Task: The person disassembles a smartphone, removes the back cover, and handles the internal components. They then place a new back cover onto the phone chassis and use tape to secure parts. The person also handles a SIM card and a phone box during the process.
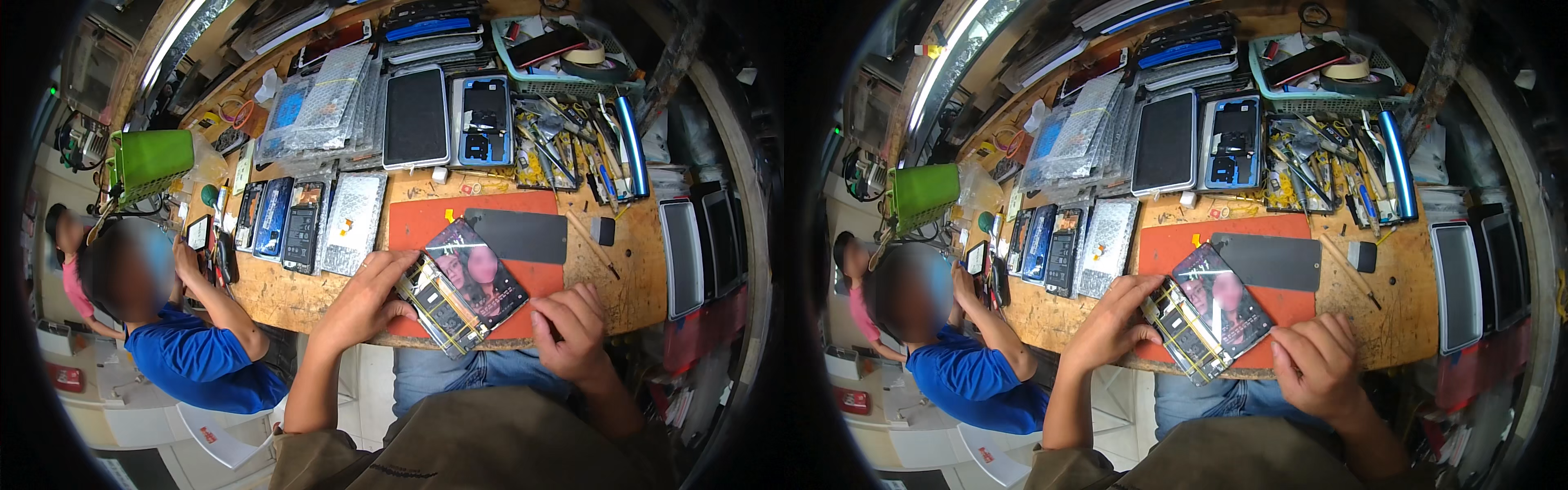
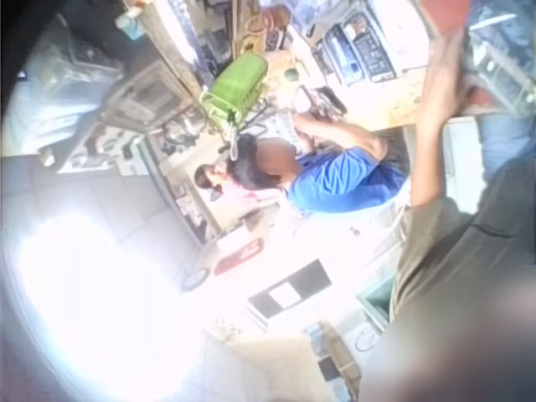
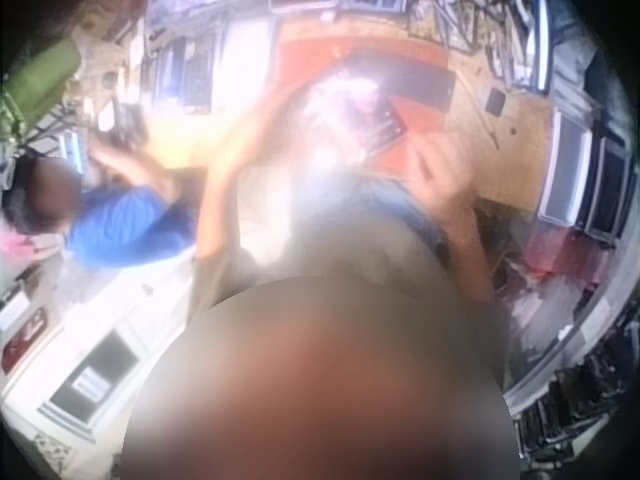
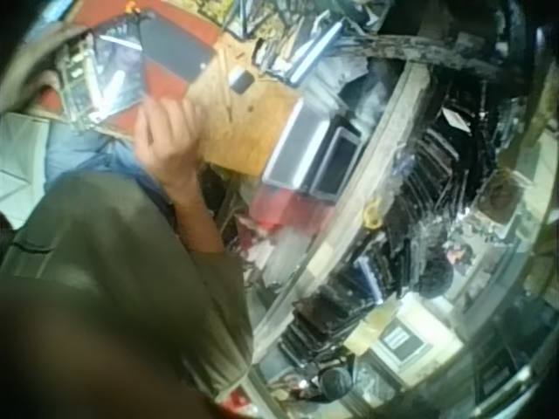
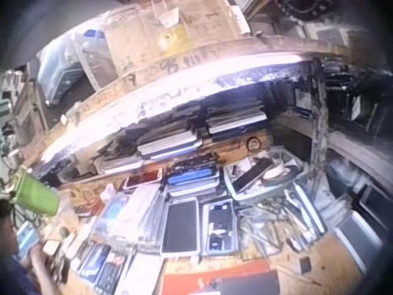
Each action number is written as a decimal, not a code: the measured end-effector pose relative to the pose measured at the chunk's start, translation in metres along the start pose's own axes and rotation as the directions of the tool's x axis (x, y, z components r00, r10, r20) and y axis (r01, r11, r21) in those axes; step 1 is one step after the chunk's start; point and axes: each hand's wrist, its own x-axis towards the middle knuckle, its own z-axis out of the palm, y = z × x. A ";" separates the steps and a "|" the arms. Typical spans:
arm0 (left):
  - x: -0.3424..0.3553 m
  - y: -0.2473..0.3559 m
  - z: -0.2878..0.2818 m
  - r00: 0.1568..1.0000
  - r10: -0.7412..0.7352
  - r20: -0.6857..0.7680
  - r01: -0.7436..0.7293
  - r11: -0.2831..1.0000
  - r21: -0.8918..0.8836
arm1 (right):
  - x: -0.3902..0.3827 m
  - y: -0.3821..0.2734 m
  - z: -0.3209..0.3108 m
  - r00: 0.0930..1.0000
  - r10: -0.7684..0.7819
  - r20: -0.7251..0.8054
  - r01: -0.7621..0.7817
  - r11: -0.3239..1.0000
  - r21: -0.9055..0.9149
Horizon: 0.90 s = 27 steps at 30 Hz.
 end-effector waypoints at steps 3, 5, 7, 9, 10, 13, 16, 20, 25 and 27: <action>-0.001 -0.001 0.000 1.000 -0.015 -0.006 0.015 1.000 0.008 | -0.009 -0.010 0.005 0.999 -0.015 0.046 0.013 0.999 0.045; -0.002 -0.002 0.000 0.998 -0.055 0.013 0.055 0.998 0.035 | -0.014 -0.017 0.010 0.996 -0.032 0.084 0.024 0.996 0.090; -0.003 -0.003 0.000 0.998 -0.061 0.013 0.060 0.997 0.046 | -0.018 -0.020 0.014 0.996 -0.038 0.079 0.030 0.994 0.101; -0.004 -0.003 -0.001 0.999 -0.039 -0.005 0.039 0.998 0.042 | -0.019 -0.021 0.015 0.997 -0.038 0.073 0.030 0.993 0.110; -0.005 -0.001 -0.001 0.999 -0.035 -0.005 0.035 0.999 0.041 | -0.019 -0.020 0.015 0.997 -0.036 0.069 0.028 0.993 0.111; -0.009 0.008 -0.002 0.999 -0.043 -0.002 0.043 0.998 0.045 | -0.017 -0.016 0.009 0.998 -0.037 0.059 0.032 0.995 0.091; -0.014 0.020 -0.001 0.999 -0.025 -0.043 0.029 0.996 0.083 | -0.012 -0.015 0.002 0.998 -0.042 0.038 0.039 0.997 0.066; -0.023 0.036 0.008 0.983 -0.112 -0.148 0.132 0.983 0.129 | -0.004 -0.010 -0.002 0.999 -0.031 -0.015 0.032 0.998 0.049; -0.040 0.059 0.046 0.775 -0.619 -0.125 0.275 0.508 -0.816 | -0.006 0.005 -0.006 1.000 0.005 -0.007 -0.005 1.000 -0.023; -0.043 0.066 0.058 0.771 -0.601 -0.211 0.302 0.637 -0.710 | -0.011 0.010 -0.006 1.000 0.022 -0.009 -0.022 1.000 -0.009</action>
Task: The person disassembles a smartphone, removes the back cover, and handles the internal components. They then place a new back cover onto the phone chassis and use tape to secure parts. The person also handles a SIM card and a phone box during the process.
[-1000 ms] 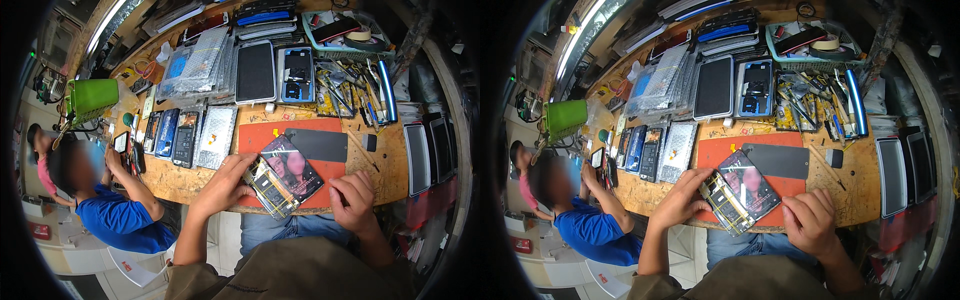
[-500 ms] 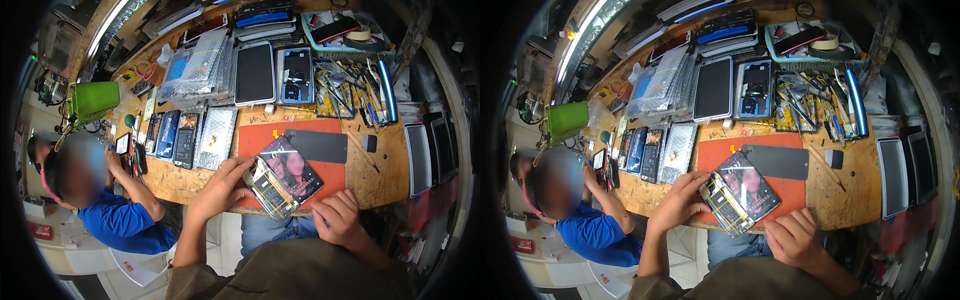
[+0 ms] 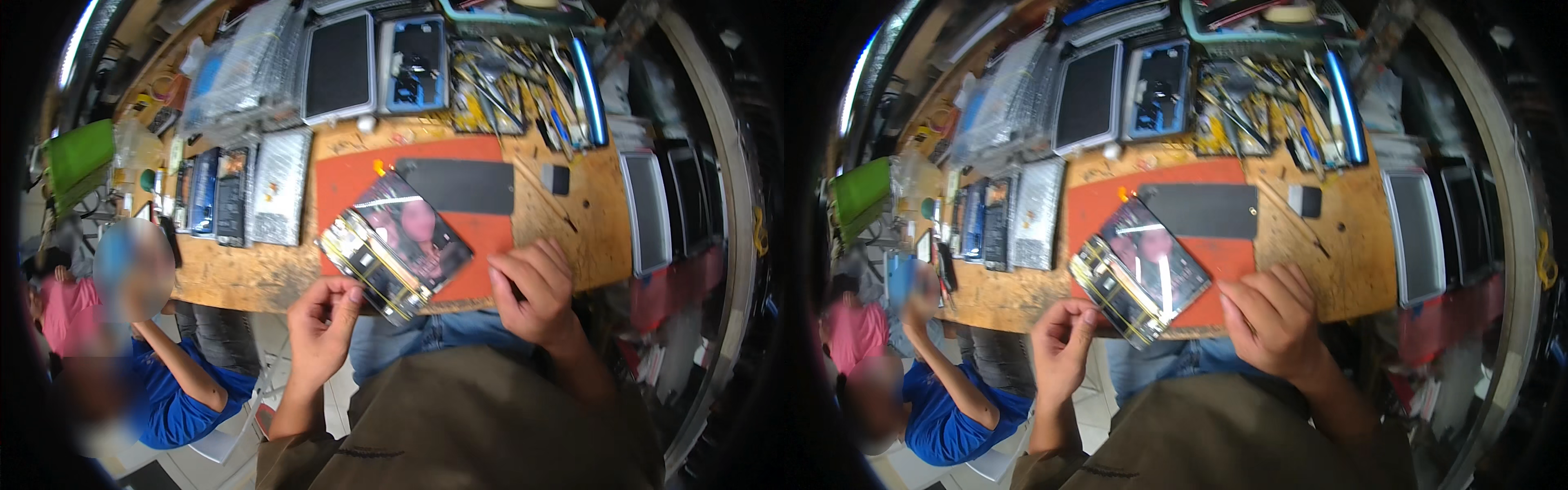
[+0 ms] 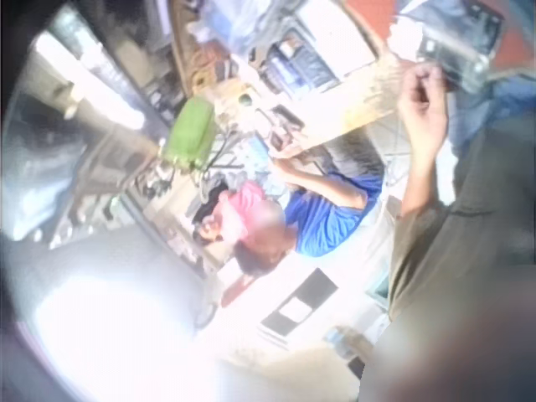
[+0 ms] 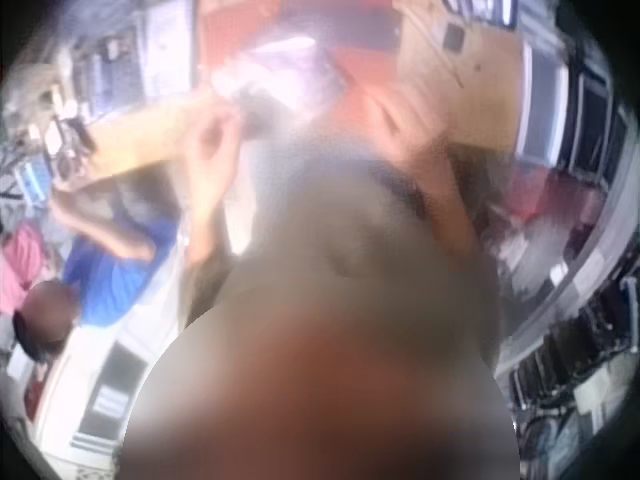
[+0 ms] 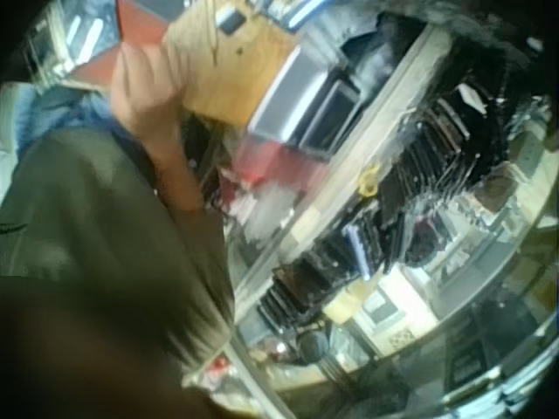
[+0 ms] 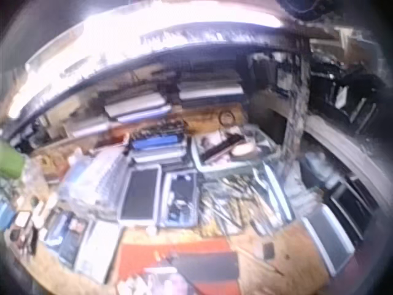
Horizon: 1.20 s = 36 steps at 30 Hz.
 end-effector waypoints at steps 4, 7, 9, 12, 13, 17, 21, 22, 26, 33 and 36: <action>0.004 0.005 0.006 0.946 0.282 0.161 -0.324 0.832 0.449 | -0.003 0.004 0.005 1.000 0.027 0.002 -0.027 0.999 0.021; 0.012 0.011 0.017 0.832 0.435 0.345 -0.554 0.609 0.568 | -0.003 0.007 0.009 0.999 0.041 -0.023 -0.040 0.998 0.041; 0.018 0.015 0.026 0.728 0.505 0.464 -0.676 0.419 0.606 | -0.003 0.008 0.010 0.998 0.053 -0.035 -0.051 0.997 0.058; 0.021 0.021 0.036 0.639 0.493 0.591 -0.745 0.206 0.634 | -0.005 0.009 0.010 0.997 0.067 -0.047 -0.063 0.996 0.066; 0.021 0.023 0.037 0.624 0.468 0.626 -0.756 0.158 0.635 | -0.006 0.009 0.010 0.996 0.081 -0.036 -0.079 0.995 0.064; 0.021 0.029 0.040 0.526 0.439 0.729 -0.799 -0.039 0.600 | -0.007 0.009 0.011 0.996 0.076 -0.055 -0.072 0.995 0.062; 0.020 0.031 0.042 0.483 0.409 0.774 -0.797 -0.160 0.582 | 0.001 0.006 0.012 0.995 0.089 -0.033 -0.086 0.993 0.085; 0.019 0.031 0.042 0.475 0.389 0.789 -0.795 -0.194 0.575 | 0.004 0.005 0.012 0.995 0.101 -0.022 -0.099 0.991 0.094; 0.019 0.030 0.042 0.436 0.359 0.825 -0.803 -0.260 0.537 | 0.018 -0.003 0.018 0.987 0.151 0.050 -0.155 0.983 0.098; 0.025 0.029 0.041 0.352 0.363 0.863 -0.818 -0.328 0.472 | 0.037 -0.011 0.029 0.924 0.299 0.237 -0.338 0.930 0.146; 0.024 0.029 0.040 0.347 0.333 0.877 -0.815 -0.355 0.458 | 0.040 -0.010 0.033 0.903 0.341 0.261 -0.387 0.910 0.151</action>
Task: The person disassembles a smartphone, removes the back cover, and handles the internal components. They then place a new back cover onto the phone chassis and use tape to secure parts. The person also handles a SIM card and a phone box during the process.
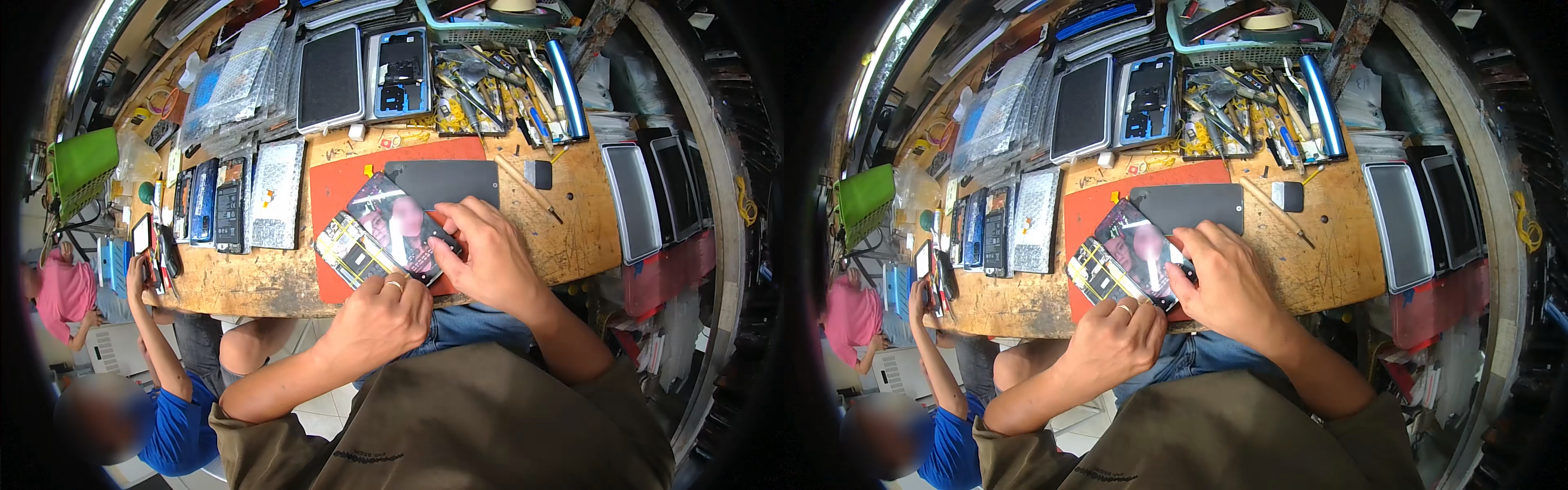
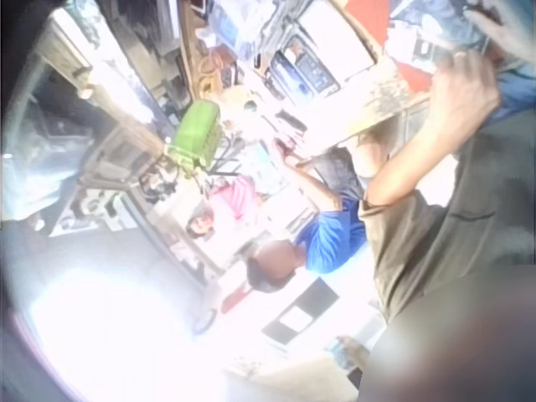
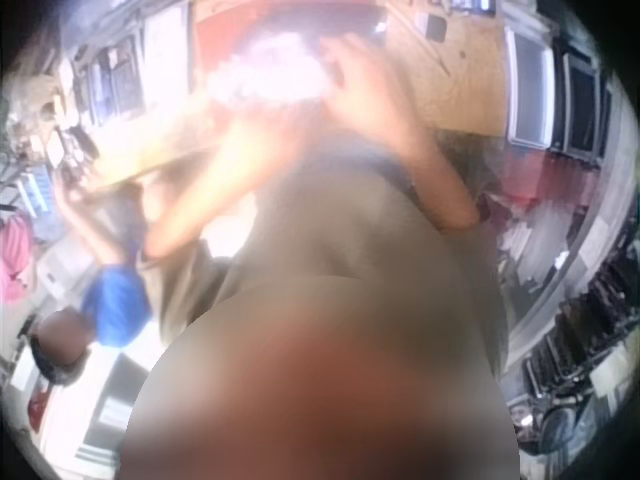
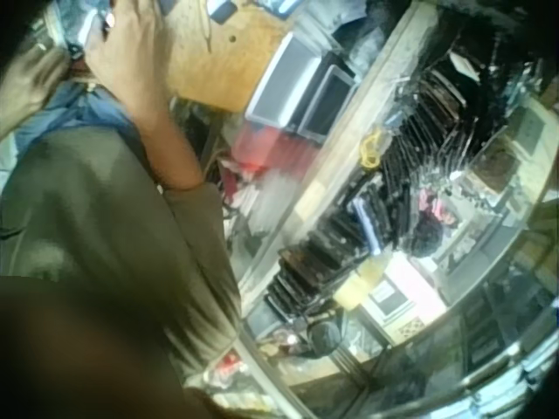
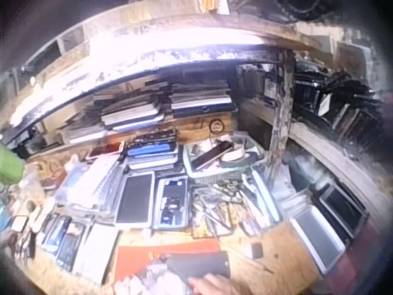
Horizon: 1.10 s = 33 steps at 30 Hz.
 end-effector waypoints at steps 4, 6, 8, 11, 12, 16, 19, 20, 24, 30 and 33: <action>0.000 0.001 0.001 1.000 0.005 -0.007 -0.005 1.000 0.026 | 0.002 0.001 0.001 0.999 -0.033 -0.027 0.033 0.999 -0.024; -0.001 0.001 0.003 0.998 -0.010 -0.061 0.010 1.000 0.005 | 0.002 0.001 0.001 0.999 -0.040 -0.026 0.039 0.998 -0.040; -0.003 0.000 0.004 0.996 -0.019 -0.089 0.019 1.000 0.005 | 0.003 0.001 0.001 0.999 -0.034 -0.018 0.033 0.998 -0.045; -0.008 0.001 0.003 0.995 -0.048 -0.092 0.048 0.999 -0.002 | 0.005 -0.001 0.000 1.000 -0.003 0.011 0.003 1.000 -0.019; -0.010 0.002 0.003 0.995 -0.062 -0.080 0.061 0.998 -0.015 | 0.006 -0.001 0.000 1.000 0.001 0.019 -0.001 1.000 0.002; -0.014 0.001 0.002 0.985 -0.131 -0.112 0.122 0.989 -0.077 | 0.007 0.000 -0.004 0.984 0.111 0.138 -0.128 0.984 0.125; -0.014 -0.009 0.001 0.938 -0.277 -0.206 0.226 0.944 -0.242 | 0.006 0.002 -0.003 0.976 0.161 0.147 -0.198 0.935 0.294; -0.015 -0.014 0.000 0.917 -0.332 -0.224 0.259 0.918 -0.300 | 0.006 0.004 -0.003 0.976 0.163 0.142 -0.201 0.925 0.321; -0.013 -0.040 0.001 0.777 -0.566 -0.273 0.428 0.795 -0.429 | 0.005 0.009 -0.009 0.952 0.226 0.205 -0.299 0.827 0.476; 0.016 -0.075 0.024 0.805 -0.586 -0.099 0.407 0.665 -0.627 | 0.003 0.021 -0.049 0.943 0.305 0.130 -0.319 0.723 0.613; 0.032 -0.089 0.035 0.908 -0.418 -0.029 0.306 0.710 -0.635 | 0.008 0.026 -0.066 0.946 0.322 0.036 -0.252 0.662 0.706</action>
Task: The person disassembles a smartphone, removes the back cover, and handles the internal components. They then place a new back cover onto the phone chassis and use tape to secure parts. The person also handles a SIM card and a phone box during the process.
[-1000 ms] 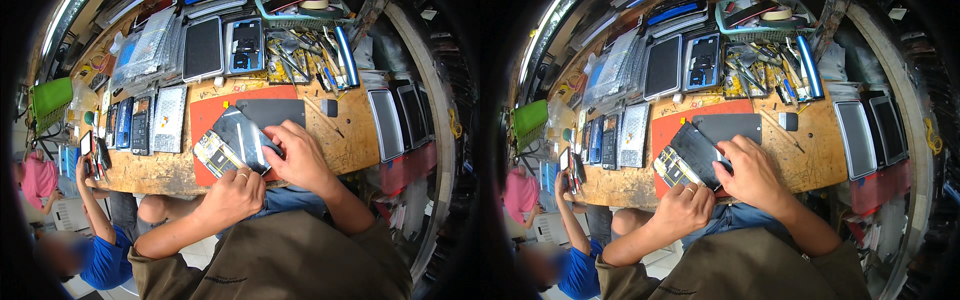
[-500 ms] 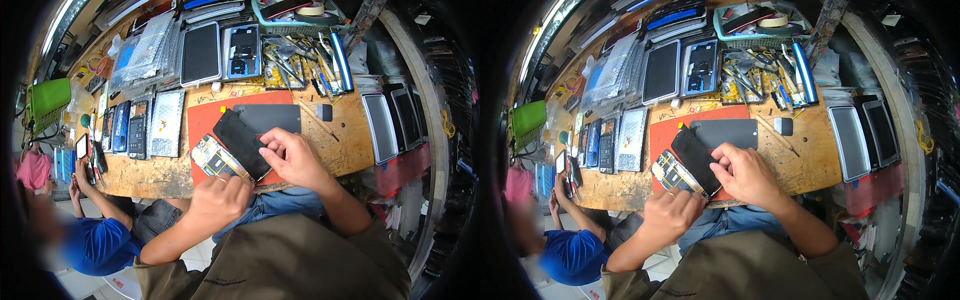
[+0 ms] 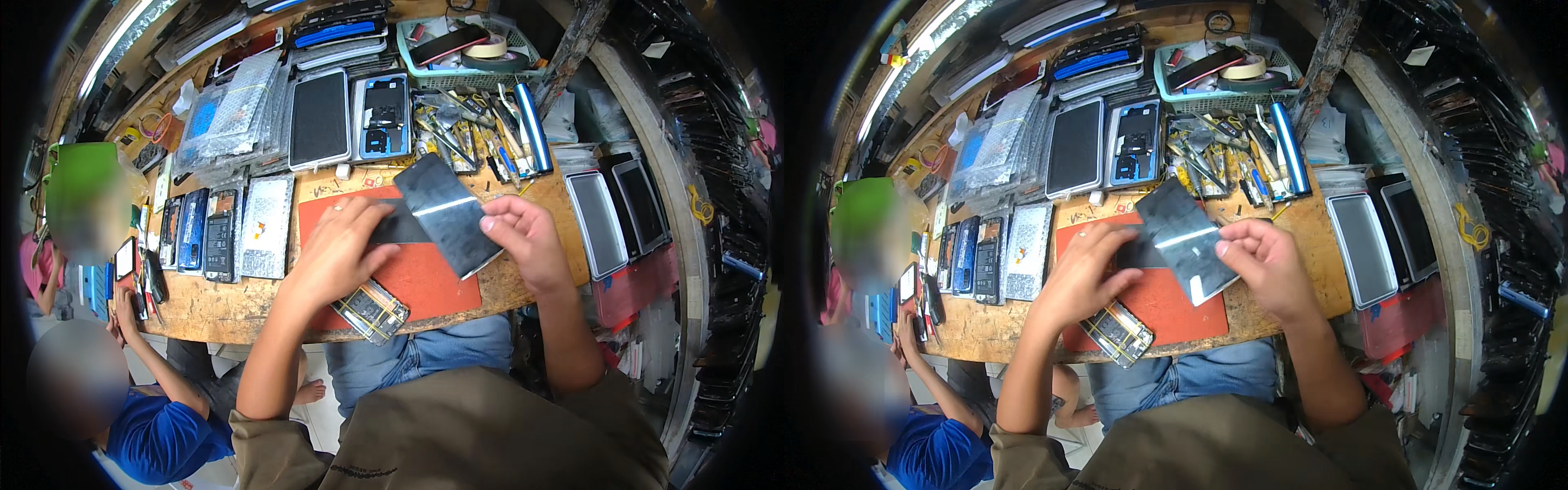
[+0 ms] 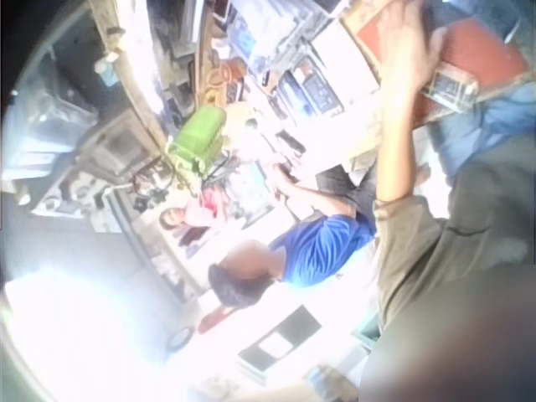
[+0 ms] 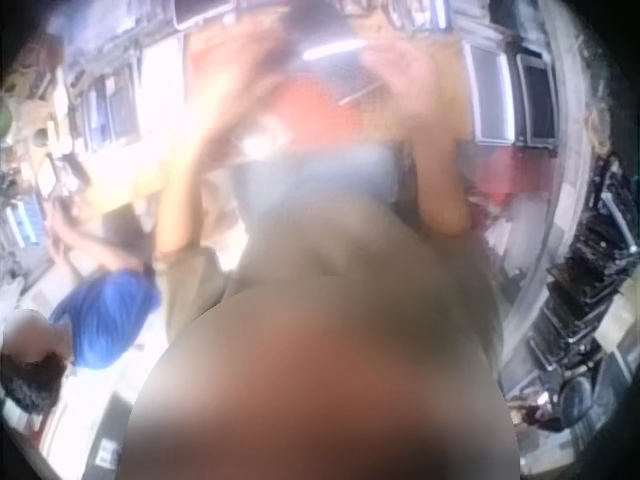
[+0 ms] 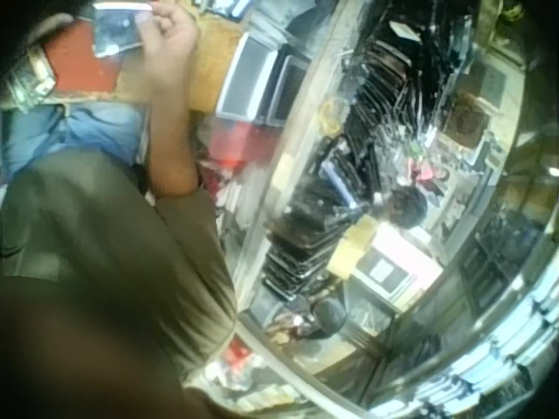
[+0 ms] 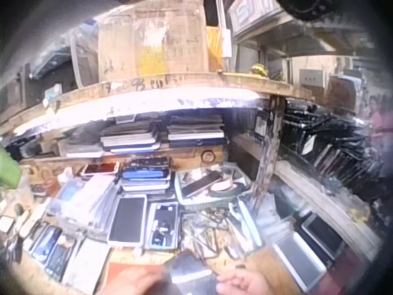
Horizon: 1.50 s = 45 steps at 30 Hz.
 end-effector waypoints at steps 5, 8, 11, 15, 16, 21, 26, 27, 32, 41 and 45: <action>0.028 -0.008 0.010 0.986 0.116 0.120 -0.124 0.990 0.068 | 0.029 -0.009 -0.001 0.989 -0.118 -0.090 0.116 0.993 -0.023; 0.034 -0.009 0.007 0.975 0.107 0.197 -0.122 0.990 0.065 | 0.062 -0.012 0.014 0.983 -0.158 -0.094 0.155 0.987 -0.040; 0.036 -0.010 0.004 0.967 0.149 0.205 -0.166 0.984 0.068 | 0.098 -0.011 0.033 0.983 -0.160 -0.085 0.150 0.983 -0.110; 0.039 -0.013 0.007 0.961 0.166 0.222 -0.184 0.981 0.065 | 0.130 -0.008 0.052 0.985 -0.156 -0.068 0.139 0.969 -0.206; 0.040 -0.014 0.008 0.959 0.156 0.235 -0.177 0.982 0.069 | 0.136 -0.008 0.057 0.984 -0.167 -0.060 0.150 0.964 -0.218; 0.038 -0.008 0.012 0.966 0.191 0.171 -0.207 0.975 0.081 | 0.163 -0.014 0.083 0.984 -0.177 -0.028 0.160 0.939 -0.303; 0.031 0.020 0.005 0.974 0.217 0.067 -0.219 0.976 0.021 | 0.198 -0.022 0.101 0.987 -0.143 0.077 0.161 0.923 -0.351; 0.025 0.025 0.002 0.971 0.236 0.039 -0.237 0.971 0.031 | 0.204 -0.022 0.103 0.987 -0.130 0.089 0.155 0.912 -0.380; -0.011 0.041 -0.017 0.962 0.271 0.017 -0.271 0.963 -0.004 | 0.210 -0.013 0.103 0.989 -0.083 0.121 0.132 0.863 -0.488; -0.066 0.025 -0.065 0.992 0.104 0.074 -0.101 0.994 -0.043 | 0.189 -0.017 0.096 0.937 -0.316 0.148 0.333 0.679 -0.654; -0.074 0.016 -0.077 0.997 0.044 0.067 -0.043 0.999 -0.016 | 0.152 -0.038 0.084 0.927 -0.313 0.207 0.372 0.698 -0.612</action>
